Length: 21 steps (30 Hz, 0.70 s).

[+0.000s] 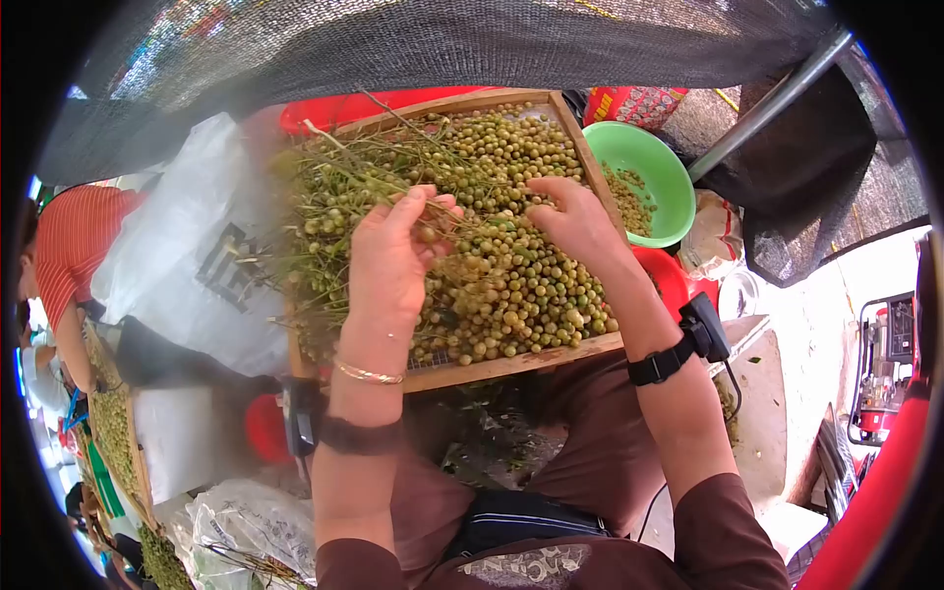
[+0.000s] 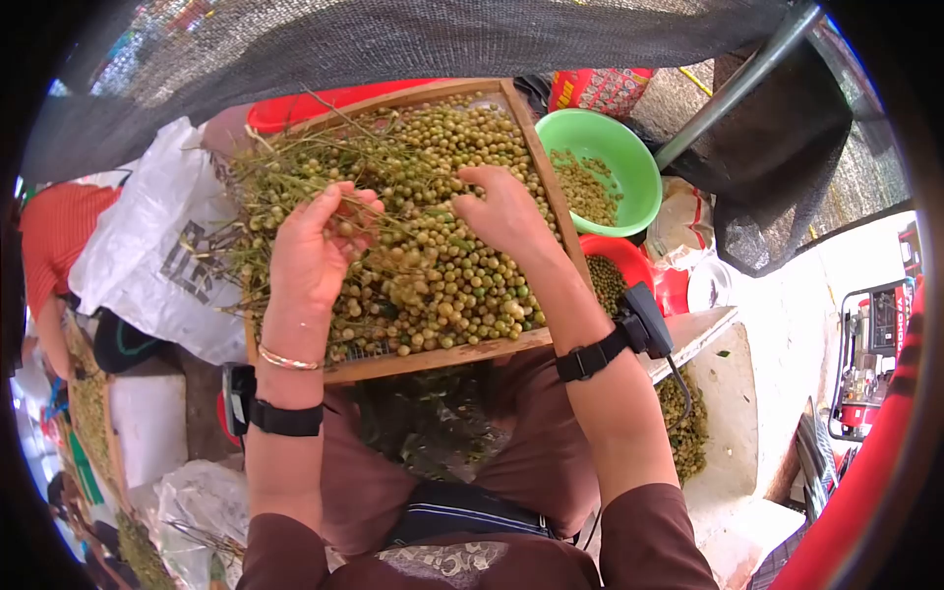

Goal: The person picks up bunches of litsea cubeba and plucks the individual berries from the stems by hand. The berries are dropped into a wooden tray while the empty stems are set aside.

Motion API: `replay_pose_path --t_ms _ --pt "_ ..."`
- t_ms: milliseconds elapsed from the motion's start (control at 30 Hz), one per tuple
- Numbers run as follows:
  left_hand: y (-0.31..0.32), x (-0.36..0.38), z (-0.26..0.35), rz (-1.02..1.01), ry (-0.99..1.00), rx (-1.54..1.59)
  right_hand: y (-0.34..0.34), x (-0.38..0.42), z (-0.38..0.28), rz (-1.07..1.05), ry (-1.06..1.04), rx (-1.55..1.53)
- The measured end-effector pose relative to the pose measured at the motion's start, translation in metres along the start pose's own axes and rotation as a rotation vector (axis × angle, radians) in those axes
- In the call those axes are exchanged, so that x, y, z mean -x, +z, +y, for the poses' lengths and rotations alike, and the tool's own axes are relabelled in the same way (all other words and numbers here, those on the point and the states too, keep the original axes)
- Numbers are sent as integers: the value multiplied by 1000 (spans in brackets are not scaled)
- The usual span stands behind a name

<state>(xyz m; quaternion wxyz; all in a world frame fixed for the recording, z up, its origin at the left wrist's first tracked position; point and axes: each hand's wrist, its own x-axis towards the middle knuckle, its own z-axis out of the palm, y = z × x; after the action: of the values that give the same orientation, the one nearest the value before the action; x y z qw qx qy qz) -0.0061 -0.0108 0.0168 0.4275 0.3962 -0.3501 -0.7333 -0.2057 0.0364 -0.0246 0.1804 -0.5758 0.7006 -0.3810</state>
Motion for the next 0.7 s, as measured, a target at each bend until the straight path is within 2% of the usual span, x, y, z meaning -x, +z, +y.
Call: replay_pose_path --t_ms 33,100,167,233,367,467,533,700 --pt "0 0 0 7 5 -1 0 1 -5 -4 -6 -4" --pt "3 -1 -4 38 -12 11 -5 12 -25 159 -171 37" --pt "6 0 -6 41 -18 45 -3 21 -48 114 -224 -62" --pt "10 1 -12 -12 -20 44 10 30 -64 58 -383 -135" --pt "12 0 -28 -50 -19 30 30 36 -56 88 -342 -136" --pt "5 -2 -26 -80 -114 46 27 34 -56 81 -316 -62" --pt "1 -3 -28 -214 -79 42 25 34 -54 53 -306 -81" --pt "10 0 -33 -126 -84 63 26 33 -53 88 -300 -96"
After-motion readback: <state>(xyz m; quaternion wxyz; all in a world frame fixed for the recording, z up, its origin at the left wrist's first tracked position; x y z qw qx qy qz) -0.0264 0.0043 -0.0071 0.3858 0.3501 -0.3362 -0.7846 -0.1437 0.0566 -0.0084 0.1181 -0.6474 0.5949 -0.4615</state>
